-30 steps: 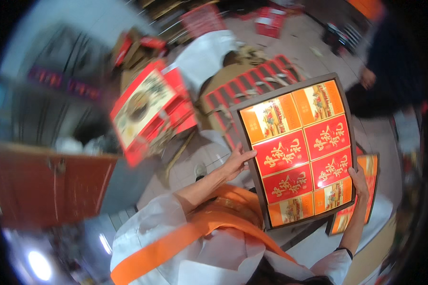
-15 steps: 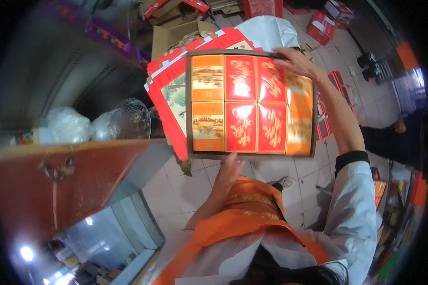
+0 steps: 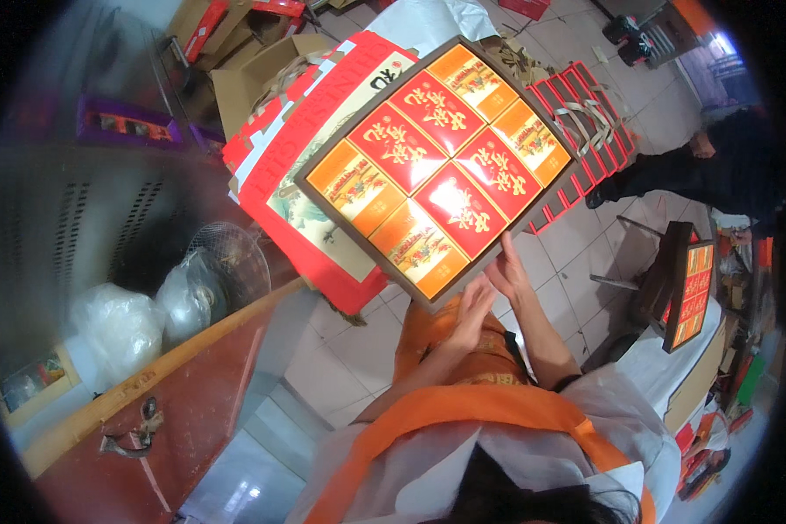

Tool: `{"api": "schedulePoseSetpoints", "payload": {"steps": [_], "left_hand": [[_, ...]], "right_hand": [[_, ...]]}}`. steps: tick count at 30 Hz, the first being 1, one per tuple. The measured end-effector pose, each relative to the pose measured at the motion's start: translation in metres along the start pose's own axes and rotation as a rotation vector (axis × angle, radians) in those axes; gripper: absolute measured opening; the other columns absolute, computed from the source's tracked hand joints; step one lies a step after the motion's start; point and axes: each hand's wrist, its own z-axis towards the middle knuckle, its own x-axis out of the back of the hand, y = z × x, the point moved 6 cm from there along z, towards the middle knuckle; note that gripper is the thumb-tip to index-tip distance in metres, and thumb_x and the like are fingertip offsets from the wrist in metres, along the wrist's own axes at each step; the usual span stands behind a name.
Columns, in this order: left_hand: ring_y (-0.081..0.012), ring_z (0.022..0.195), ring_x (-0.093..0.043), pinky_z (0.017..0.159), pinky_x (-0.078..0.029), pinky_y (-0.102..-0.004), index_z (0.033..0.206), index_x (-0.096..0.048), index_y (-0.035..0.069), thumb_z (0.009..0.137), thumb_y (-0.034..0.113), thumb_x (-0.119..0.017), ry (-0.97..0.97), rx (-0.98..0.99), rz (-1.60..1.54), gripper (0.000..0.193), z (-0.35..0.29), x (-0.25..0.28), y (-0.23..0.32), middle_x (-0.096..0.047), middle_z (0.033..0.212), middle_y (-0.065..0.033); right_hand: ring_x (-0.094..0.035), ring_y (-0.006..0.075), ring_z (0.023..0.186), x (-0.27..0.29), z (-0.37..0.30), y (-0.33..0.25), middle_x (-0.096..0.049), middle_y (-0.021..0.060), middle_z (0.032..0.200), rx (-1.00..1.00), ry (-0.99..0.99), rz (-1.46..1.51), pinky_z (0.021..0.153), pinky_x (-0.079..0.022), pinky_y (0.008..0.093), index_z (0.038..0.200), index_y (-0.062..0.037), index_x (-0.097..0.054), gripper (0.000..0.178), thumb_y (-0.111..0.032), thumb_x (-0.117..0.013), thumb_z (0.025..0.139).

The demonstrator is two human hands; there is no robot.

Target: The person assembles red and white cardboard boxes by folding flaps and inserting them into a larger container. They repeatedly handle the boxes, aligning and securing the flaps, then place the assembled units into a red crate.

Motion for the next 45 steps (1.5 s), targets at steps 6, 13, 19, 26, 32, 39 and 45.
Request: {"api": "schedulePoseSetpoints", "payload": {"steps": [6, 13, 19, 26, 32, 39, 45], "left_hand": [[-0.0156, 0.083, -0.061, 0.076, -0.048, -0.0264, 0.105, -0.053, 0.001, 0.093, 0.014, -0.052, 0.409, -0.379, 0.558, 0.018, -0.097, 0.109, 0.087, -0.063, 0.092, -0.0094], [-0.0345, 0.114, -0.046, 0.096, -0.035, -0.0496, 0.125, -0.046, 0.002, 0.081, 0.004, -0.059, 0.517, -0.940, 1.720, 0.046, -0.074, 0.100, 0.184, -0.048, 0.125, -0.0197], [-0.0347, 0.120, -0.042, 0.095, -0.035, -0.0519, 0.129, -0.045, 0.015, 0.072, -0.002, -0.056, 0.366, -1.218, 2.353, 0.061, 0.016, 0.053, 0.177, -0.044, 0.133, -0.0143], [-0.0270, 0.061, -0.055, 0.076, -0.050, -0.0447, 0.091, -0.053, -0.005, 0.097, 0.028, -0.030, 0.412, -0.411, 0.163, 0.040, 0.042, 0.105, 0.224, -0.054, 0.066, -0.0111], [-0.0150, 0.044, -0.029, 0.069, -0.052, -0.0407, 0.105, -0.050, -0.004, 0.098, 0.043, -0.010, 0.355, -0.302, 0.340, 0.062, 0.022, 0.087, 0.252, -0.023, 0.047, 0.0000], [-0.0091, 0.040, -0.019, 0.067, -0.049, -0.0338, 0.127, -0.040, 0.004, 0.097, 0.053, -0.010, 0.244, -0.136, 0.377, 0.065, 0.002, 0.064, 0.252, -0.019, 0.049, 0.0057], [-0.0093, 0.042, -0.028, 0.062, -0.051, -0.0350, 0.141, -0.023, 0.022, 0.096, 0.054, -0.027, 0.164, 0.069, 0.553, 0.055, -0.015, 0.067, 0.233, -0.025, 0.052, 0.0040]], "right_hand": [[-0.053, 0.0209, 0.110, 0.006, 0.026, 0.000, -0.056, 0.0090, 0.121, 0.227, 0.066, 0.047, 0.099, -0.040, 0.0382, 0.119, -0.0028, -0.051, 0.042, -0.023, -0.062, 0.084], [-0.059, 0.0217, 0.100, 0.146, -0.136, -0.068, -0.063, 0.0099, 0.105, 0.294, 0.497, -0.164, 0.092, -0.047, 0.0386, 0.102, -0.0042, -0.060, 0.029, -0.021, -0.063, 0.078], [-0.062, 0.0208, 0.091, 0.217, -0.278, -0.073, -0.064, 0.0103, 0.100, 0.207, 0.407, -0.083, 0.087, -0.049, 0.0348, 0.098, -0.0002, -0.060, 0.033, -0.025, -0.062, 0.077], [-0.062, 0.0234, 0.091, 0.224, -0.275, -0.002, -0.065, 0.0108, 0.098, 0.134, 0.559, -0.107, 0.085, -0.050, 0.0377, 0.101, -0.0001, -0.061, 0.038, -0.024, -0.063, 0.070], [-0.063, 0.0267, 0.095, 0.201, -0.191, 0.039, -0.064, 0.0163, 0.105, 0.079, 0.116, 0.059, 0.088, -0.049, 0.0389, 0.109, 0.0071, -0.058, 0.047, -0.025, -0.063, 0.075], [-0.061, 0.0244, 0.099, 0.172, -0.150, 0.044, -0.064, 0.0127, 0.108, -0.006, 0.144, -0.040, 0.090, -0.048, 0.0391, 0.108, 0.0026, -0.059, 0.042, -0.024, -0.063, 0.076], [-0.060, 0.0238, 0.101, 0.145, -0.166, 0.023, -0.062, 0.0127, 0.112, -0.001, 0.129, -0.067, 0.091, -0.048, 0.0382, 0.114, 0.0035, -0.056, 0.046, -0.024, -0.064, 0.078]]}}
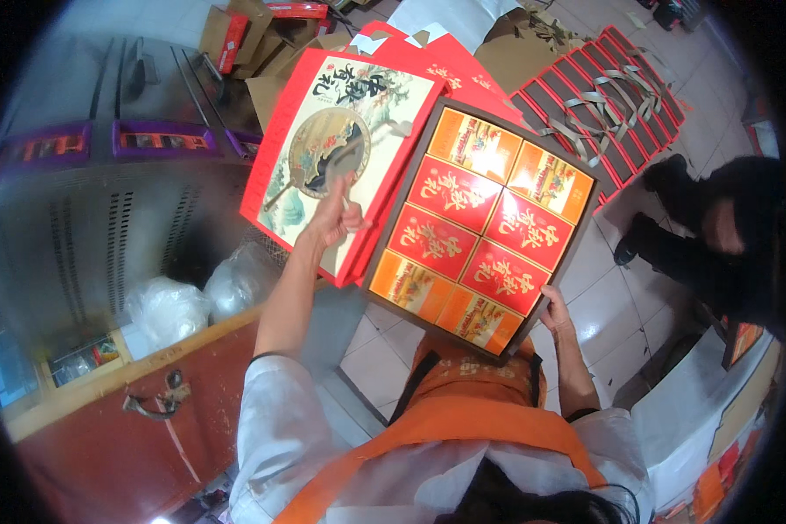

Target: The person assembles red and white cardboard boxes by folding flaps and inserting them into a larger container. They repeatedly handle the boxes, aligning and securing the flaps, then place the assembled units into a red crate.

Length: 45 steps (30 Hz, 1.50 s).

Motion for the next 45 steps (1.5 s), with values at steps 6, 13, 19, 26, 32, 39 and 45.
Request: {"api": "schedulePoseSetpoints", "payload": {"steps": [6, 13, 19, 26, 32, 39, 45], "left_hand": [[-0.0187, 0.107, -0.054, 0.091, -0.042, -0.0326, 0.131, -0.043, 0.005, 0.090, 0.045, -0.052, -0.253, -0.291, 0.900, 0.058, -0.005, 0.051, 0.050, -0.058, 0.114, -0.0116], [-0.0342, 0.103, -0.057, 0.091, -0.041, -0.0414, 0.122, -0.054, 0.004, 0.084, 0.059, -0.049, 0.772, -0.573, 0.810, 0.067, 0.111, 0.212, 0.178, -0.061, 0.110, -0.0188], [-0.0335, 0.104, -0.057, 0.095, -0.035, -0.0461, 0.112, -0.059, 0.008, 0.085, 0.062, -0.043, 1.241, -0.720, 1.096, 0.062, 0.121, 0.229, 0.152, -0.064, 0.106, -0.0175], [-0.0330, 0.110, -0.054, 0.103, -0.024, -0.0527, 0.116, -0.058, 0.009, 0.085, 0.063, -0.042, 1.079, -0.752, 1.142, 0.065, 0.116, 0.233, 0.172, -0.062, 0.110, -0.0170], [-0.0320, 0.122, -0.046, 0.105, -0.017, -0.0585, 0.133, -0.046, 0.012, 0.084, 0.066, -0.039, 0.950, -0.500, 1.205, 0.073, 0.161, 0.241, 0.176, -0.050, 0.131, -0.0150], [-0.0302, 0.123, -0.044, 0.103, -0.020, -0.0583, 0.134, -0.044, 0.015, 0.084, 0.066, -0.038, 0.889, -0.636, 1.301, 0.071, 0.230, 0.188, 0.204, -0.050, 0.130, -0.0134], [-0.0261, 0.122, -0.045, 0.105, -0.019, -0.0565, 0.134, -0.044, 0.016, 0.085, 0.064, -0.040, 0.910, -0.568, 1.321, 0.069, 0.202, 0.194, 0.204, -0.050, 0.131, -0.0111]], "right_hand": [[-0.059, 0.0235, 0.105, -0.003, 0.000, 0.005, -0.059, 0.0147, 0.117, -0.064, -0.008, -0.027, 0.093, -0.047, 0.0373, 0.123, 0.0050, -0.048, 0.057, -0.023, -0.066, 0.076], [-0.061, 0.0242, 0.102, 0.012, -0.015, 0.010, -0.059, 0.0142, 0.118, -0.015, 0.142, -0.095, 0.089, -0.050, 0.0381, 0.128, 0.0041, -0.042, 0.066, -0.019, -0.068, 0.072], [-0.064, 0.0257, 0.092, 0.009, -0.026, 0.012, -0.066, 0.0150, 0.101, 0.146, 0.249, -0.085, 0.086, -0.051, 0.0390, 0.106, 0.0058, -0.061, 0.050, -0.014, -0.070, 0.061], [-0.064, 0.0283, 0.090, 0.004, -0.017, 0.042, -0.065, 0.0157, 0.100, 0.192, 0.295, 0.196, 0.084, -0.052, 0.0403, 0.100, 0.0071, -0.062, 0.040, -0.018, -0.062, 0.068], [-0.059, 0.0266, 0.100, -0.043, -0.045, 0.042, -0.060, 0.0126, 0.112, -0.074, 0.450, 0.017, 0.088, -0.049, 0.0400, 0.115, 0.0038, -0.053, 0.048, -0.019, -0.061, 0.075], [-0.035, 0.0262, 0.128, -0.106, -0.052, 0.012, -0.036, 0.0105, 0.141, -0.727, 0.067, -0.450, 0.106, -0.029, 0.0407, 0.139, -0.0048, -0.031, 0.064, -0.033, -0.058, 0.089], [-0.059, 0.0198, 0.100, -0.208, 0.010, -0.153, -0.064, 0.0110, 0.103, -1.223, -0.688, -1.128, 0.089, -0.046, 0.0335, 0.115, 0.0020, -0.056, 0.035, -0.025, -0.056, 0.093]]}}
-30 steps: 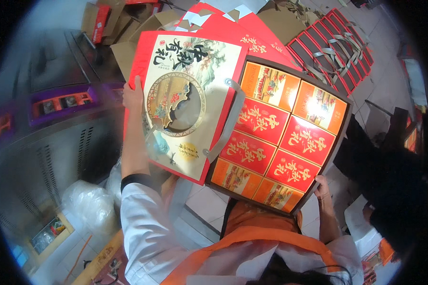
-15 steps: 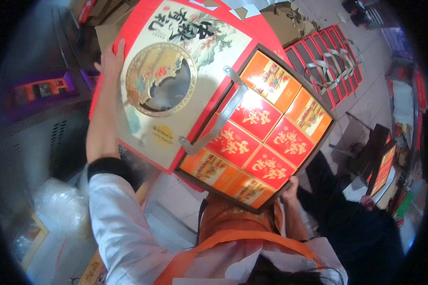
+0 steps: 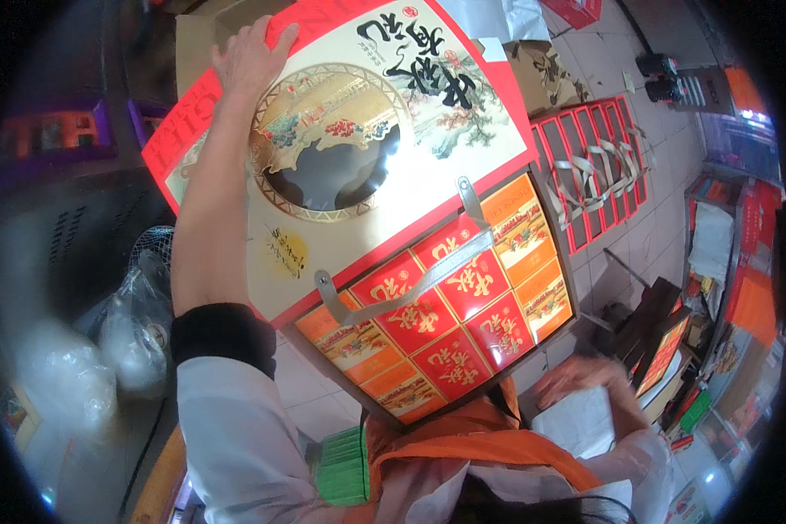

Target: The person assembles red and white cardboard boxes by folding flaps and inserting them into a larger container. They repeatedly handle the boxes, aligning and securing the flaps, then place the assembled units into a red crate.

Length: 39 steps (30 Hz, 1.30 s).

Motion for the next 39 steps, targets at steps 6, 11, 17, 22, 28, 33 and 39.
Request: {"api": "schedulePoseSetpoints", "payload": {"steps": [6, 11, 17, 22, 28, 33, 39], "left_hand": [[-0.0276, 0.119, -0.048, 0.105, -0.025, -0.0501, 0.133, -0.044, 0.011, 0.086, 0.062, -0.041, 0.207, -0.088, -0.066, 0.070, -0.009, 0.010, -0.007, -0.050, 0.129, -0.0137], [-0.0298, 0.127, -0.038, 0.106, -0.028, -0.0416, 0.136, -0.036, 0.003, 0.087, 0.045, -0.052, 0.200, -0.004, -0.486, 0.066, -0.073, 0.062, -0.054, -0.040, 0.137, -0.0191], [-0.0163, 0.112, -0.051, 0.095, -0.042, -0.0330, 0.133, -0.039, 0.000, 0.096, 0.044, -0.039, 0.059, 0.764, -1.427, 0.058, -0.282, 0.056, -0.117, -0.051, 0.125, -0.0099], [-0.0168, 0.114, -0.049, 0.098, -0.040, -0.0336, 0.135, -0.037, 0.003, 0.096, 0.050, -0.035, -0.037, 0.923, -1.775, 0.060, -0.359, -0.006, -0.096, -0.048, 0.130, -0.0095], [-0.0172, 0.118, -0.045, 0.099, -0.038, -0.0328, 0.139, -0.030, 0.004, 0.096, 0.044, -0.041, 0.080, 1.020, -1.674, 0.059, -0.375, 0.011, -0.095, -0.043, 0.132, -0.0094], [-0.0212, 0.119, -0.041, 0.100, -0.033, -0.0328, 0.144, -0.016, 0.005, 0.094, 0.042, -0.045, 0.154, 0.981, -1.378, 0.069, -0.386, 0.025, -0.088, -0.039, 0.135, -0.0146], [-0.0219, 0.121, -0.040, 0.101, -0.033, -0.0319, 0.145, -0.016, 0.005, 0.093, 0.046, -0.044, 0.023, 1.014, -1.506, 0.072, -0.390, 0.015, -0.095, -0.040, 0.135, -0.0139]], "right_hand": [[-0.052, 0.0165, 0.108, 0.211, -0.006, -0.244, -0.052, 0.0087, 0.124, 0.592, 1.287, -0.388, 0.091, -0.042, 0.0297, 0.128, 0.0002, -0.047, 0.052, -0.039, -0.050, 0.093], [-0.047, 0.0158, 0.117, 0.269, 0.088, -0.288, -0.052, 0.0109, 0.126, 0.475, 1.044, -0.358, 0.099, -0.035, 0.0299, 0.129, 0.0006, -0.047, 0.061, -0.046, -0.053, 0.090], [-0.053, 0.0144, 0.106, 0.259, 0.086, -0.293, -0.057, 0.0086, 0.118, 0.499, 1.152, -0.328, 0.090, -0.041, 0.0267, 0.129, 0.0002, -0.049, 0.063, -0.047, -0.057, 0.088], [-0.051, 0.0166, 0.111, 0.251, 0.093, -0.279, -0.053, 0.0089, 0.123, 0.377, 1.144, -0.127, 0.092, -0.040, 0.0292, 0.134, -0.0013, -0.043, 0.067, -0.051, -0.050, 0.090], [-0.039, 0.0186, 0.126, 0.248, 0.089, -0.275, -0.039, 0.0090, 0.139, 0.528, 1.085, -0.165, 0.101, -0.035, 0.0343, 0.139, -0.0041, -0.033, 0.068, -0.051, -0.046, 0.092], [-0.043, 0.0195, 0.123, 0.247, 0.092, -0.264, -0.042, 0.0093, 0.137, 0.565, 1.017, 0.199, 0.102, -0.036, 0.0344, 0.140, -0.0048, -0.031, 0.070, -0.054, -0.043, 0.092], [-0.047, 0.0206, 0.120, 0.230, 0.096, -0.266, -0.044, 0.0107, 0.135, 0.477, 1.040, 0.180, 0.100, -0.038, 0.0354, 0.139, -0.0044, -0.031, 0.072, -0.057, -0.043, 0.091]]}}
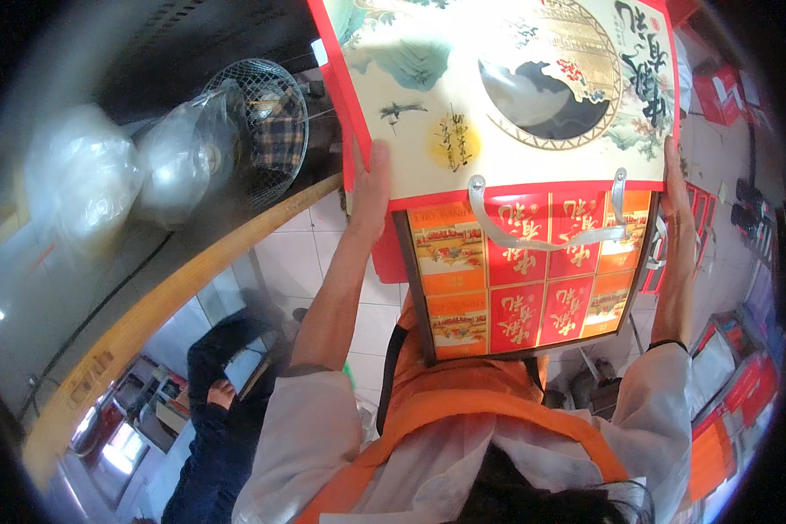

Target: The person assembles red and white cardboard boxes by folding flaps and inserting them into a larger container. They repeatedly handle the boxes, aligning and securing the flaps, then place the assembled units into a red crate.

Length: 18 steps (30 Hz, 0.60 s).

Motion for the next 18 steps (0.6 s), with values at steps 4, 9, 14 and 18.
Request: {"api": "schedulePoseSetpoints", "payload": {"steps": [4, 9, 14, 18], "left_hand": [[-0.0214, 0.121, -0.041, 0.102, -0.032, -0.0319, 0.142, -0.021, 0.002, 0.093, 0.050, -0.044, -0.041, 0.065, -0.088, 0.072, 0.012, 0.002, -0.004, -0.042, 0.133, -0.0125], [-0.0204, 0.120, -0.041, 0.103, -0.031, -0.0324, 0.138, -0.029, -0.001, 0.094, 0.050, -0.042, -0.137, 0.098, -0.163, 0.068, 0.012, -0.001, 0.000, -0.043, 0.133, -0.0115], [-0.0198, 0.117, -0.048, 0.099, -0.039, -0.0344, 0.135, -0.035, 0.003, 0.094, 0.053, -0.038, -0.060, 0.075, -0.086, 0.064, 0.015, 0.007, 0.012, -0.046, 0.131, -0.0107], [-0.0206, 0.117, -0.043, 0.100, -0.034, -0.0336, 0.133, -0.036, -0.002, 0.097, 0.041, -0.039, -0.039, 0.129, 0.020, 0.056, 0.004, 0.015, -0.006, -0.044, 0.130, -0.0141]], "right_hand": [[-0.048, 0.0199, 0.119, -0.009, -0.007, -0.004, -0.045, 0.0109, 0.134, 0.019, -0.031, 0.027, 0.098, -0.040, 0.0354, 0.139, -0.0047, -0.032, 0.074, -0.058, -0.045, 0.089], [-0.051, 0.0174, 0.115, -0.013, -0.006, -0.001, -0.047, 0.0098, 0.132, 0.013, -0.067, 0.083, 0.095, -0.043, 0.0324, 0.136, -0.0029, -0.035, 0.070, -0.054, -0.048, 0.090], [-0.048, 0.0191, 0.119, -0.011, -0.001, 0.005, -0.047, 0.0094, 0.133, 0.081, -0.100, 0.076, 0.099, -0.039, 0.0348, 0.137, -0.0045, -0.035, 0.071, -0.057, -0.043, 0.091], [-0.048, 0.0179, 0.118, 0.007, -0.026, 0.052, -0.047, 0.0081, 0.133, -0.085, -0.116, 0.223, 0.099, -0.039, 0.0350, 0.138, -0.0060, -0.036, 0.067, -0.055, -0.043, 0.092]]}}
